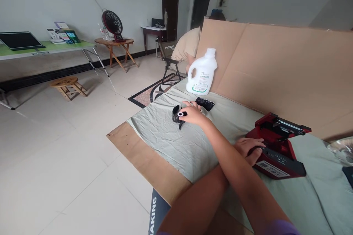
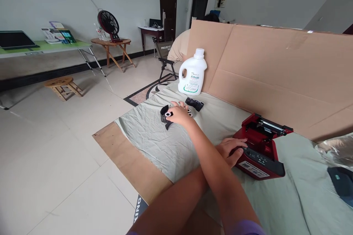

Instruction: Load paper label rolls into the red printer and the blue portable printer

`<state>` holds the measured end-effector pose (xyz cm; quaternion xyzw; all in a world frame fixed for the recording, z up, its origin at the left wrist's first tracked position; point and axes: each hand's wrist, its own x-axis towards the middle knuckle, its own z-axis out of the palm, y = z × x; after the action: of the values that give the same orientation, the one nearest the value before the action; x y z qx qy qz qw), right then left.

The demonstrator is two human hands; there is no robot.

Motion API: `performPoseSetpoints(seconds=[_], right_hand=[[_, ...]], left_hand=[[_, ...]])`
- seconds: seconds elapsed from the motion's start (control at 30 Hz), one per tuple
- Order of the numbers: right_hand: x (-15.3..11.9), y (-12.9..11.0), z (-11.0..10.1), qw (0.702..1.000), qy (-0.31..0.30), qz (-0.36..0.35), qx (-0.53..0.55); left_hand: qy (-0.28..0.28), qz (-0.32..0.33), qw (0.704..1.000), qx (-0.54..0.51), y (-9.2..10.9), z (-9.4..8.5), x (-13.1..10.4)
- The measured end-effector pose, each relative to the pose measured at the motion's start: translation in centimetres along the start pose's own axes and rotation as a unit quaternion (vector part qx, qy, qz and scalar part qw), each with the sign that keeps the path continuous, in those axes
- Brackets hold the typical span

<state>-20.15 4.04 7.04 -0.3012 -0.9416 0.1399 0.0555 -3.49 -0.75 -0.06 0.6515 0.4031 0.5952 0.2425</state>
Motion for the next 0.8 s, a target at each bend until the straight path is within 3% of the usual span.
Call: performPoseSetpoints(seconds=[0.17, 0.27, 0.43, 0.67, 0.73, 0.8], right_hand=[[-0.1, 1.1, 0.2, 0.99, 0.079, 0.002, 0.117], [-0.4, 1.2, -0.2, 0.958, 0.137, -0.014, 0.251], [-1.6, 0.9, -0.9, 0.848, 0.153, -0.072, 0.502], [-7.1, 0.2, -1.8, 0.668, 0.095, 0.005, 0.738], [-9.3, 0.5, -2.4, 0.652, 0.086, 0.016, 0.753], [-11.9, 1.0, -3.4, 0.664, 0.095, 0.035, 0.741]], left_hand=[[0.017, 0.046, 0.999, 0.006, -0.8, 0.3, -0.3], [0.051, 0.084, 0.995, -0.008, -0.6, 0.2, -0.7], [0.071, 0.108, 0.992, 0.0, 0.4, -0.1, -0.9], [0.057, 0.084, 0.995, 0.017, 1.0, -0.2, -1.0], [0.06, 0.073, 0.995, 0.012, 0.7, 0.0, -0.8], [0.051, 0.062, 0.996, 0.028, 0.4, 0.2, -0.5]])
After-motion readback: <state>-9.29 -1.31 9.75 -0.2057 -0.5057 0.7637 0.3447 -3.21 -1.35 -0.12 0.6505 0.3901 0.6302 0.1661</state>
